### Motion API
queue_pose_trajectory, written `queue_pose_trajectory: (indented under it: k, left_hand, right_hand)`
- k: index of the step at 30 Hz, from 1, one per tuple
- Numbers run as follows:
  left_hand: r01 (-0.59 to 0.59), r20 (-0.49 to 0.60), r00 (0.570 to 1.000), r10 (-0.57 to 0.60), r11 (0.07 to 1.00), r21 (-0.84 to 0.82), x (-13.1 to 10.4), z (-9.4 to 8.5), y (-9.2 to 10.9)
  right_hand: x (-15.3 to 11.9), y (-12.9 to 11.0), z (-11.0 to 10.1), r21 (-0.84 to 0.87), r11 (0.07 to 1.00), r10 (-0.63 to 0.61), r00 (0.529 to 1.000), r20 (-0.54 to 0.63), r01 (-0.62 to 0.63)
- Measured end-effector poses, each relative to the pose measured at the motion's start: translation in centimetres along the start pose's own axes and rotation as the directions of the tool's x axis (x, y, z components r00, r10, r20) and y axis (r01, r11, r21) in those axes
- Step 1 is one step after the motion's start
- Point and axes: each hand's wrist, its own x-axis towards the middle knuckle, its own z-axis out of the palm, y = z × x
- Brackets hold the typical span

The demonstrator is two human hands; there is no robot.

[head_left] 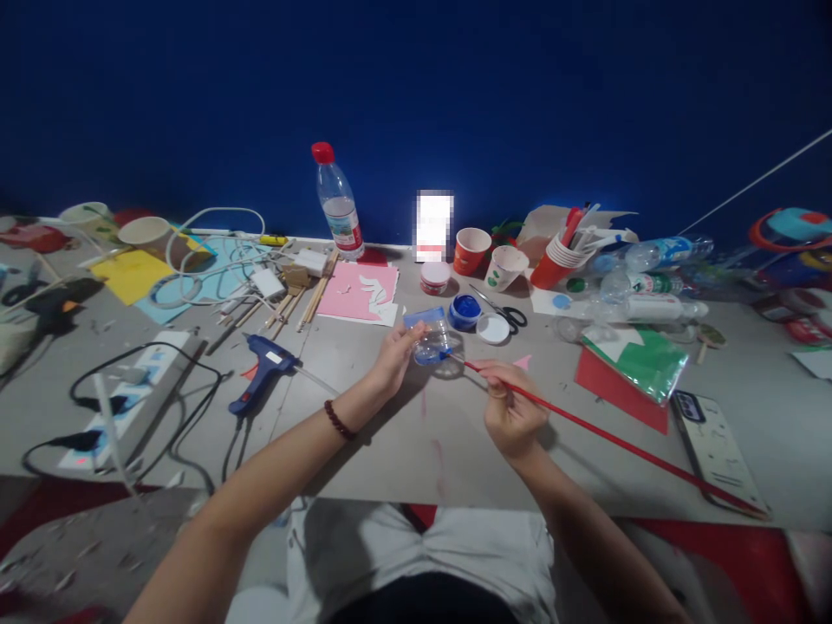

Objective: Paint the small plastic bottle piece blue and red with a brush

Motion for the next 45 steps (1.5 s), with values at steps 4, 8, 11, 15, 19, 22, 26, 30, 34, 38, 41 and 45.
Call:
queue_pose_trajectory:
  k: [4,8,11,15,19,22,26,30,34,38,41,45]
  left_hand:
    - [-0.018,0.000,1.000,0.018,1.000,0.000,0.2,-0.3,-0.3]
    - [-0.026,-0.002,1.000,0.026,1.000,-0.006,0.2,-0.5,-0.4]
    - [-0.026,0.003,1.000,0.026,1.000,-0.017,0.2,-0.4,-0.3]
    - [-0.011,-0.014,1.000,0.011,1.000,-0.020,0.2,-0.3,-0.2]
    - [0.000,-0.025,1.000,-0.001,1.000,-0.016,0.1,-0.1,0.0]
    - [0.013,-0.014,1.000,-0.013,1.000,-0.011,0.1,-0.1,0.0]
    - [0.018,-0.006,1.000,-0.018,1.000,-0.004,0.2,-0.2,0.0]
    - [0.007,0.003,1.000,-0.007,1.000,-0.020,0.2,-0.3,-0.1]
    - [0.026,0.005,1.000,-0.026,1.000,-0.008,0.3,-0.5,0.1]
    - [0.081,0.025,0.996,-0.080,0.996,-0.026,0.4,-0.4,0.5]
    - [0.100,0.031,0.995,-0.099,0.995,-0.031,0.3,-0.4,0.6]
    - [0.066,0.025,0.998,-0.066,0.998,-0.013,0.2,-0.3,0.5]
  right_hand:
    - [0.1,0.4,0.0,-0.024,0.999,0.033,0.999,-0.019,-0.034]
    - [0.0,0.9,-0.3,-0.090,0.996,0.016,1.000,-0.022,-0.018]
    - [-0.2,1.1,-0.5,-0.145,0.989,-0.020,1.000,0.005,0.020]
    - [-0.4,0.7,-0.4,-0.114,0.993,-0.037,0.997,0.064,0.044]
    - [-0.7,-0.2,0.0,-0.028,0.998,-0.054,0.995,0.082,0.057]
    - [-0.9,-0.7,0.2,0.019,0.997,-0.082,0.991,0.110,0.081]
    - [-0.5,-1.2,0.4,0.083,0.986,-0.154,0.974,0.163,0.142]
    - [0.3,-1.4,0.2,0.075,0.985,-0.160,0.982,0.097,0.153]
    - [0.3,-0.4,-0.3,-0.009,0.995,-0.095,0.995,-0.014,0.095]
    - [-0.3,0.7,-0.6,-0.040,0.997,-0.063,0.996,-0.060,0.061]
    - [-0.5,0.9,-0.6,-0.029,0.998,-0.052,0.998,-0.041,0.051]
    - [-0.6,0.5,-0.4,0.014,0.999,-0.048,0.999,0.019,0.048]
